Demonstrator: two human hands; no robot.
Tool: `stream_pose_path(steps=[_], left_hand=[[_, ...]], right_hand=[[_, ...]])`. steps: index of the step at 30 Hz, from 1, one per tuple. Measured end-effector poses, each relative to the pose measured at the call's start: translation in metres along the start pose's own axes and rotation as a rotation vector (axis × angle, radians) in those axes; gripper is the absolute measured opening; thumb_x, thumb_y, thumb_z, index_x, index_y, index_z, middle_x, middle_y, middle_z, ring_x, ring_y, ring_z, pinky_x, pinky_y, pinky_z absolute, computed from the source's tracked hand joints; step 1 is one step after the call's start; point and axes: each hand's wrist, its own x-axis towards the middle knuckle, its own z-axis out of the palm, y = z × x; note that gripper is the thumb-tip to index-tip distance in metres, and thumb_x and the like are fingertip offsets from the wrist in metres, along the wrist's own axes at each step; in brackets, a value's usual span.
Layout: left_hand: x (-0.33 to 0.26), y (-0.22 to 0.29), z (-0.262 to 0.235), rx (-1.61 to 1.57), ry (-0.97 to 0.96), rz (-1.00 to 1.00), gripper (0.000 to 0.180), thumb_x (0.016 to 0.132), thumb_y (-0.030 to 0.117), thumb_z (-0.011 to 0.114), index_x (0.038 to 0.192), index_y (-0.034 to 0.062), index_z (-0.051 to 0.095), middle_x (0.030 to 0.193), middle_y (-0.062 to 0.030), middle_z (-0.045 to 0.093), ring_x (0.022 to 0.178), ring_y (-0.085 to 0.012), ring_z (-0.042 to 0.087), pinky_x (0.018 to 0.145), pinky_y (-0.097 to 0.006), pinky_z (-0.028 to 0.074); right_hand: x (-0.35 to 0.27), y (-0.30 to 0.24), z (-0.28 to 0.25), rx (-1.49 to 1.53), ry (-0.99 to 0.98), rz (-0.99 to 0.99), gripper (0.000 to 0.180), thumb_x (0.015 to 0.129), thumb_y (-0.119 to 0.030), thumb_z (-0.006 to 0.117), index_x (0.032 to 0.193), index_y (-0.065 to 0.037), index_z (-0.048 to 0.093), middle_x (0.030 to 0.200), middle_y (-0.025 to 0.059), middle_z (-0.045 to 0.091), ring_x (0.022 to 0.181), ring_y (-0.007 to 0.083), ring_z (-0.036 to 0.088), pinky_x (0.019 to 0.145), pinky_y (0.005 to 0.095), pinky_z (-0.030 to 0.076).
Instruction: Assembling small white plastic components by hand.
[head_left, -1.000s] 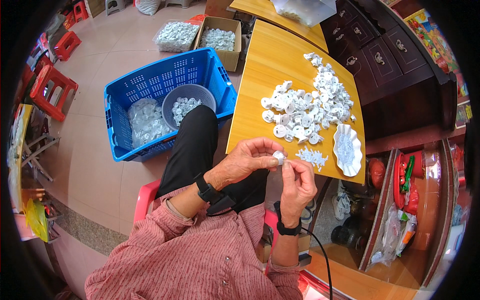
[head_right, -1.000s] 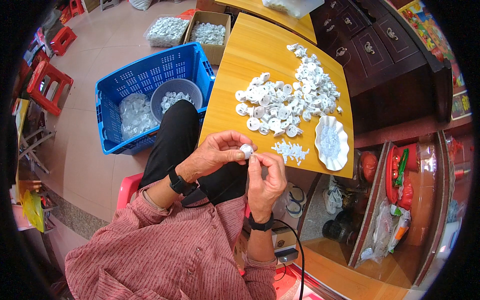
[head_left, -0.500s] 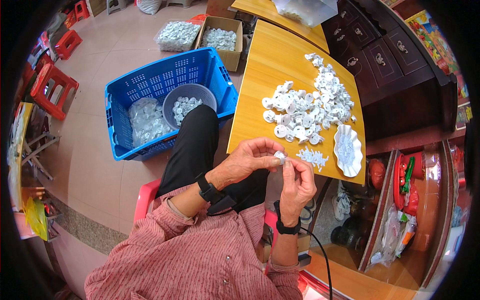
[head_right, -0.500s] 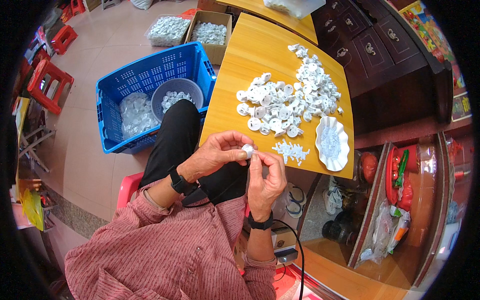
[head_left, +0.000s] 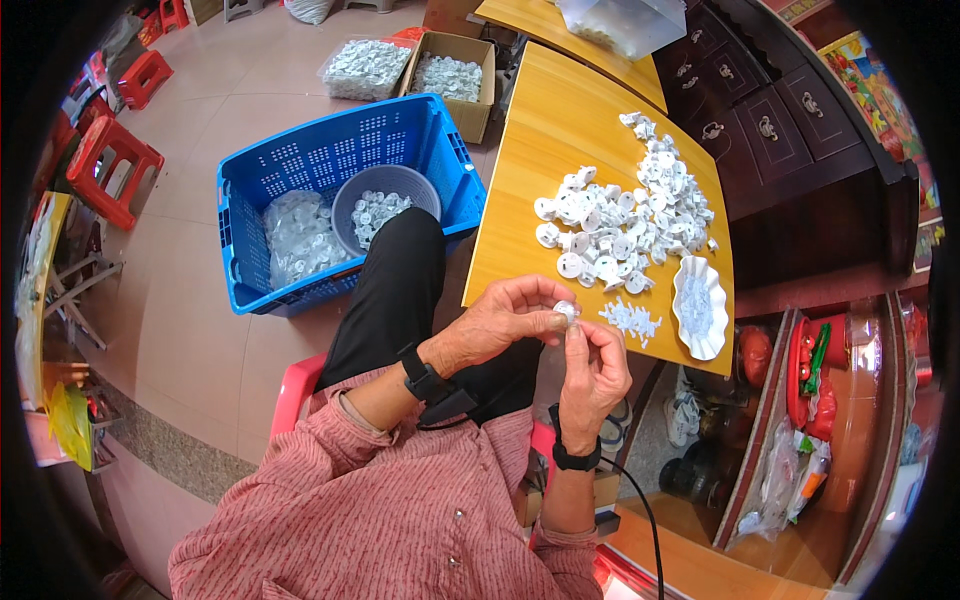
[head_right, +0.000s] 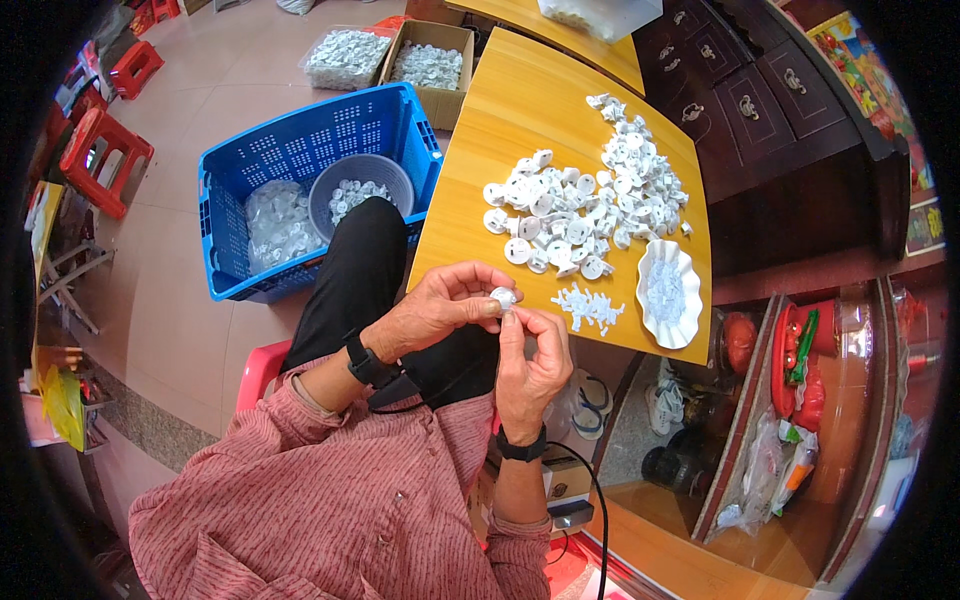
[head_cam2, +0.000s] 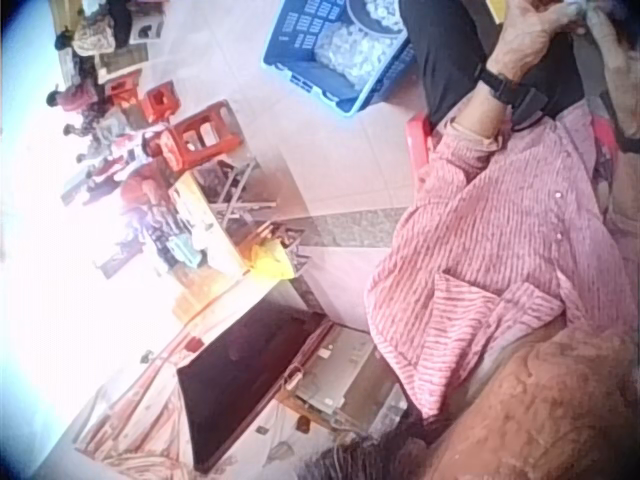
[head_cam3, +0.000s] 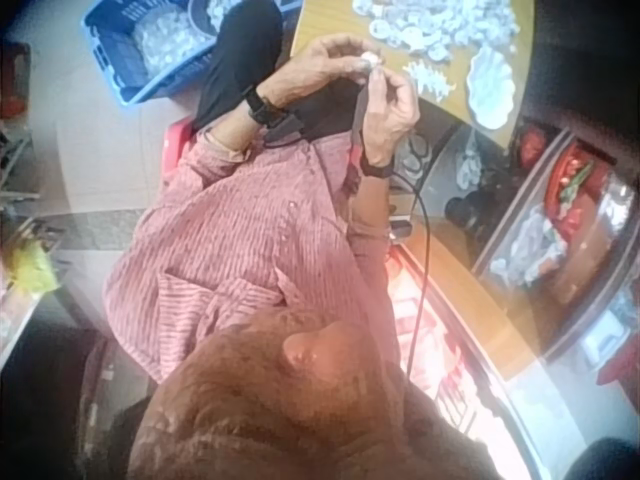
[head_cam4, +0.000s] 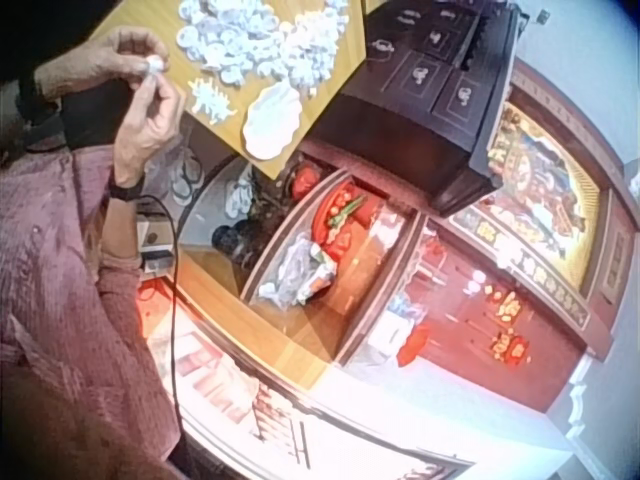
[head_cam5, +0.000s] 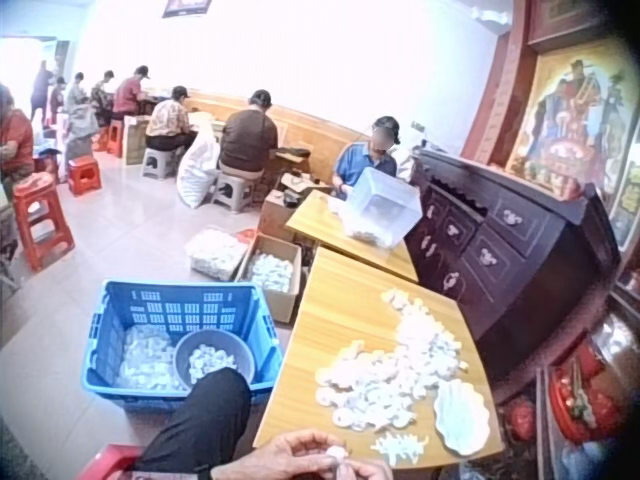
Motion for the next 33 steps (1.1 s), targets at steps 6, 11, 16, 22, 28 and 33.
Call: stream_pose_path(steps=[6, 11, 16, 22, 28, 33], left_hand=[[-0.002, 0.003, 0.002, -0.023, -0.017, 0.012, 0.031, 0.093, 0.007, 0.066, 0.122, 0.0006, 0.059, 0.118, -0.0098, 0.064, 0.106, -0.0161, 0.063, 0.092, -0.031, 0.053], [-0.003, 0.002, 0.001, -0.065, -0.038, 0.030, 0.034, 0.092, 0.008, 0.068, 0.124, 0.0008, 0.058, 0.122, -0.0115, 0.063, 0.110, -0.0169, 0.062, 0.095, -0.031, 0.052], [-0.005, 0.004, 0.001, -0.103, -0.045, 0.011, 0.035, 0.092, 0.008, 0.067, 0.125, 0.0009, 0.058, 0.125, -0.0138, 0.063, 0.112, -0.0180, 0.062, 0.094, -0.031, 0.052], [-0.007, 0.008, 0.003, -0.132, -0.040, 0.010, 0.032, 0.093, 0.010, 0.067, 0.123, 0.0011, 0.059, 0.118, -0.0102, 0.065, 0.106, -0.0167, 0.063, 0.090, -0.031, 0.055], [-0.007, 0.005, 0.000, -0.163, -0.057, -0.001, 0.035, 0.092, 0.008, 0.068, 0.124, 0.0011, 0.058, 0.125, -0.0156, 0.062, 0.112, -0.0201, 0.062, 0.092, -0.031, 0.054], [-0.007, 0.003, -0.002, -0.193, -0.084, 0.018, 0.036, 0.091, 0.008, 0.068, 0.125, 0.0013, 0.057, 0.126, -0.0161, 0.061, 0.112, -0.0203, 0.062, 0.094, -0.032, 0.054]], right_hand=[[0.000, -0.002, 0.000, -0.008, 0.020, 0.003, 0.005, 0.086, 0.001, 0.069, 0.089, 0.002, 0.065, 0.088, 0.0091, 0.065, 0.080, 0.0185, 0.062, 0.074, 0.0303, 0.050], [0.001, -0.004, -0.002, -0.080, 0.023, -0.027, 0.006, 0.085, 0.001, 0.070, 0.089, 0.001, 0.065, 0.087, 0.0095, 0.065, 0.079, 0.0183, 0.063, 0.072, 0.0297, 0.050], [0.001, -0.010, -0.004, -0.154, 0.032, -0.095, 0.006, 0.085, 0.000, 0.070, 0.088, 0.001, 0.064, 0.087, 0.0098, 0.065, 0.077, 0.0186, 0.063, 0.071, 0.0302, 0.051], [0.000, -0.006, -0.004, -0.106, 0.057, -0.083, 0.007, 0.086, -0.001, 0.070, 0.088, 0.001, 0.065, 0.088, 0.0094, 0.066, 0.078, 0.0179, 0.063, 0.072, 0.0297, 0.051], [0.001, -0.011, -0.002, -0.103, 0.057, -0.099, 0.007, 0.085, 0.000, 0.071, 0.088, 0.001, 0.065, 0.087, 0.0097, 0.065, 0.077, 0.0181, 0.063, 0.070, 0.0296, 0.051], [0.003, -0.016, -0.003, -0.201, 0.036, -0.199, 0.008, 0.083, 0.002, 0.071, 0.088, 0.000, 0.065, 0.086, 0.0095, 0.064, 0.073, 0.0180, 0.062, 0.067, 0.0301, 0.050]])
